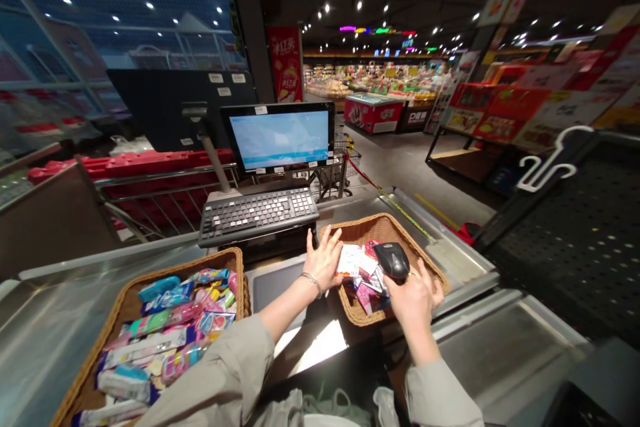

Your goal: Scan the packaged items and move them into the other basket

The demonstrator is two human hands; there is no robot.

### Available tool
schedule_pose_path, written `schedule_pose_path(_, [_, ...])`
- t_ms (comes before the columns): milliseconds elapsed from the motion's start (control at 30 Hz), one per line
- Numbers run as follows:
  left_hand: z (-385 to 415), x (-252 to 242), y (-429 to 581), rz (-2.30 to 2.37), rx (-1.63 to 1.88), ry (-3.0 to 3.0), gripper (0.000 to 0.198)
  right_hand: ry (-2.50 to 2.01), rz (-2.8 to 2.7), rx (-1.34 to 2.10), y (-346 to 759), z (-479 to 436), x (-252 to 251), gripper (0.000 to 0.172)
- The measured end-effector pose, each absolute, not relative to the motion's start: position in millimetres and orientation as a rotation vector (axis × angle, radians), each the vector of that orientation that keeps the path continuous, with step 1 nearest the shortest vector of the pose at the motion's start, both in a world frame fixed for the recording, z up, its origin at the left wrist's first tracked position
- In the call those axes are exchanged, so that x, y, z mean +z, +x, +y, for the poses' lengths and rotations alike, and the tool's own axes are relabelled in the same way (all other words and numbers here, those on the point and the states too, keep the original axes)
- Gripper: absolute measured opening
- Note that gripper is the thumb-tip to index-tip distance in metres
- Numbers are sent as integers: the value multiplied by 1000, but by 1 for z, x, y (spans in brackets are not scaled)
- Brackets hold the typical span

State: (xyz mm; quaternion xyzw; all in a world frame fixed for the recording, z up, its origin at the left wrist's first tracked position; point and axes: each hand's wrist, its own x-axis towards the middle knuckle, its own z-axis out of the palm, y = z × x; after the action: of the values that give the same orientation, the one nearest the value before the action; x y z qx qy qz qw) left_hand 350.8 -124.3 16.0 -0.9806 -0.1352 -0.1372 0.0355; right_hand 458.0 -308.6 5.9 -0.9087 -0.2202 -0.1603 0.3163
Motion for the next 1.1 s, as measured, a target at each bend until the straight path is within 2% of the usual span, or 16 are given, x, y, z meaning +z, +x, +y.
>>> schedule_pose_path(433, [-147,-8,382,-295,-280,-3141,86,-2377,-476,-466,474,-317,-7,44])
schedule_pose_path(600, [-150,-18,385,-387,-266,-3168,97,-2376,-455,-465,480,-322,-11,44])
schedule_pose_path(900, [-136,2,359,-529,-386,-3113,86,-2391,-508,-421,470,-303,-3,46])
schedule_pose_path(1100, [-121,24,320,-704,-421,-3059,89,-2341,-622,-397,454,-277,5,50])
